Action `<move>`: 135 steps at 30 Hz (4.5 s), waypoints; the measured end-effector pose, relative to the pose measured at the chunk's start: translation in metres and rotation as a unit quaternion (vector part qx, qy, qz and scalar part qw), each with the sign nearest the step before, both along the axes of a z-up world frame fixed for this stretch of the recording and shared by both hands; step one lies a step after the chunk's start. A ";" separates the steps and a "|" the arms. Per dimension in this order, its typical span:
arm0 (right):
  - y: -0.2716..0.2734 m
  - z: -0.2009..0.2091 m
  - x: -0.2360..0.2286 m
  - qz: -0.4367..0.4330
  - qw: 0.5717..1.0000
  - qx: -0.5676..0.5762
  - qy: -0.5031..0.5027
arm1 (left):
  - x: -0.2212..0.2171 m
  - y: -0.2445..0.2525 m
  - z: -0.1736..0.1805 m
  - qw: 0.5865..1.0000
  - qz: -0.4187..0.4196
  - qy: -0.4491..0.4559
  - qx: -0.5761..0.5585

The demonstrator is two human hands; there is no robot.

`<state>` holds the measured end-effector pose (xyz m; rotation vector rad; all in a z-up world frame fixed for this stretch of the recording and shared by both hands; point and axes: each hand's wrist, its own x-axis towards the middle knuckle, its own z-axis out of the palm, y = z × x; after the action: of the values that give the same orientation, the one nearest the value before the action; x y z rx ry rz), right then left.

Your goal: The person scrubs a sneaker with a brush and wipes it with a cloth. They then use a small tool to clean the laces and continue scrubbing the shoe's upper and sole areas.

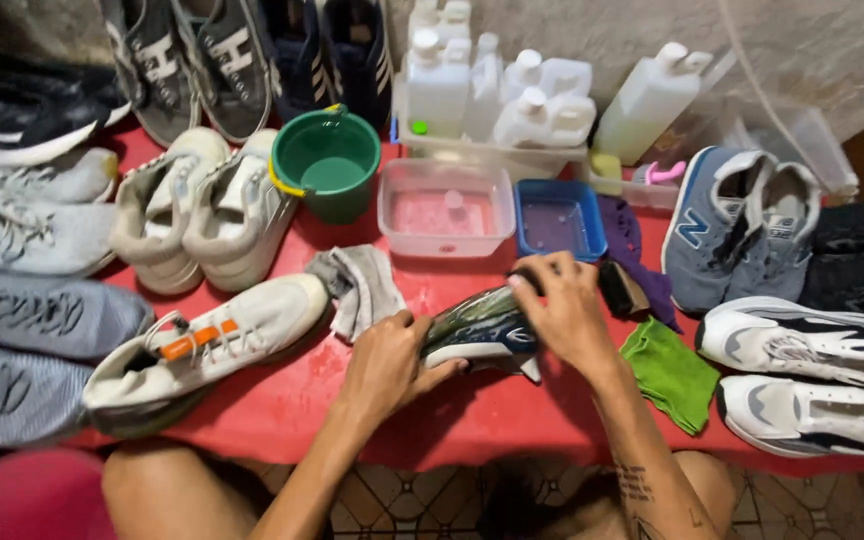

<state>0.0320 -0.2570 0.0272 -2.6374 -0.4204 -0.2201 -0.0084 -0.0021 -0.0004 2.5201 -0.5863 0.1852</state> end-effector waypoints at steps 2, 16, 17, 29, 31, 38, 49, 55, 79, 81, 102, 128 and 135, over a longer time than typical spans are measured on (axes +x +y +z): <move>0.007 0.010 0.001 -0.037 0.999 -0.001 -0.019 | 0.006 0.000 -0.002 0.999 0.015 -0.031 0.002; 0.004 -0.003 0.004 -0.042 0.998 0.004 -0.037 | 0.005 0.001 0.008 1.000 0.003 -0.014 0.008; 0.009 0.002 -0.003 -0.045 0.998 0.003 -0.038 | 0.003 -0.001 0.006 1.000 0.000 -0.015 0.007; 0.013 0.014 -0.004 -0.001 0.998 -0.047 -0.039 | 0.007 0.000 0.004 1.000 0.012 0.000 0.008; -0.009 -0.002 0.012 0.000 1.000 -0.019 -0.009 | 0.006 0.000 0.006 1.000 0.007 0.005 -0.001; 0.022 0.021 -0.012 0.072 0.997 -0.034 -0.002 | 0.007 0.000 0.005 1.000 0.017 0.015 0.009; 0.007 0.001 0.009 -0.125 0.985 -0.114 -0.041 | 0.006 0.001 0.001 1.000 0.012 -0.008 0.006; 0.020 0.010 -0.004 0.021 0.997 -0.075 -0.017 | 0.008 0.000 -0.002 1.000 0.016 0.004 0.022; -0.022 -0.032 0.013 0.005 0.976 0.208 -0.064 | 0.008 0.000 0.010 0.999 0.015 0.033 0.022; -0.020 -0.038 0.006 -0.048 0.980 0.192 -0.024 | 0.005 0.000 0.008 0.999 0.015 0.032 0.021; 0.003 -0.047 -0.037 -0.061 0.978 0.085 -0.181 | 0.012 0.002 0.009 0.998 0.013 0.051 0.036; 0.028 -0.007 -0.026 0.054 0.988 -0.044 -0.139 | 0.012 0.004 0.002 0.998 -0.003 0.042 0.048; 0.045 -0.003 -0.029 0.035 0.993 -0.037 -0.104 | 0.012 0.005 -0.004 0.998 -0.004 0.042 0.044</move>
<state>0.0032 -0.2117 0.0242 -2.6764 -0.5983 -0.4676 0.0034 0.0027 -0.0047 2.5950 -0.5832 0.0505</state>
